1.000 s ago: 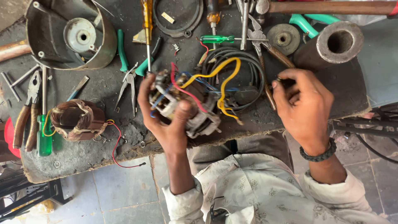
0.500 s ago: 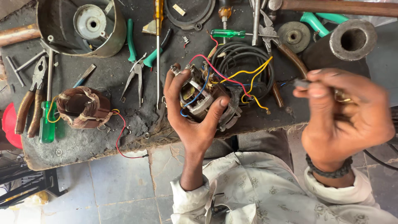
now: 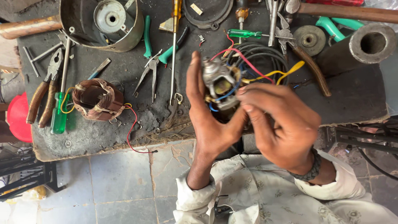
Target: The person disassembles a small electric motor, removes a screw with a screwdriver, and separates the housing from the rotor. They then reassemble the motor, aligning the components and securing them back together.
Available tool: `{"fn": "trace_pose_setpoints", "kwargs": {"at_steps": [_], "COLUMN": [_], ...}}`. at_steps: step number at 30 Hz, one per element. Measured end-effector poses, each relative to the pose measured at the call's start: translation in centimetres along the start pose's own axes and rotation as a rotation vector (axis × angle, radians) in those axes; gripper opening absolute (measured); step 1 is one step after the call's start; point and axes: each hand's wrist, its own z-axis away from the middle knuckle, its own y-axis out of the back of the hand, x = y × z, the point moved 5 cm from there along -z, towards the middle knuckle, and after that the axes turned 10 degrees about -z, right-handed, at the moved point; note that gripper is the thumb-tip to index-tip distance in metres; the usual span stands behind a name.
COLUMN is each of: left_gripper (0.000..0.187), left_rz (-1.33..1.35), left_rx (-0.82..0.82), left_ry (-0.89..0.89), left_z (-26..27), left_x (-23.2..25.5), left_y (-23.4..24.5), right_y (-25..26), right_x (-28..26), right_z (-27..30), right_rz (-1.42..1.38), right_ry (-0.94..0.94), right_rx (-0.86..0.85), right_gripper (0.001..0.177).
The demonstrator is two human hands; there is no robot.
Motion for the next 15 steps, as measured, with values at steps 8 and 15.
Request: {"fn": "trace_pose_setpoints", "kwargs": {"at_steps": [8, 15], "left_gripper": [0.093, 0.082], "left_rz": [0.091, -0.072], "left_rx": [-0.059, -0.038], "left_ry": [0.003, -0.038], "left_z": [-0.05, -0.32], "left_x": [0.83, 1.06], "left_y": [-0.67, -0.7], "right_y": [1.08, 0.98], "right_x": [0.61, 0.39], "right_z": [-0.41, -0.76], "right_rz": [0.197, 0.222], "right_ry": [-0.02, 0.012], "right_rx": [0.012, 0.002], "right_gripper": [0.015, 0.018]}}
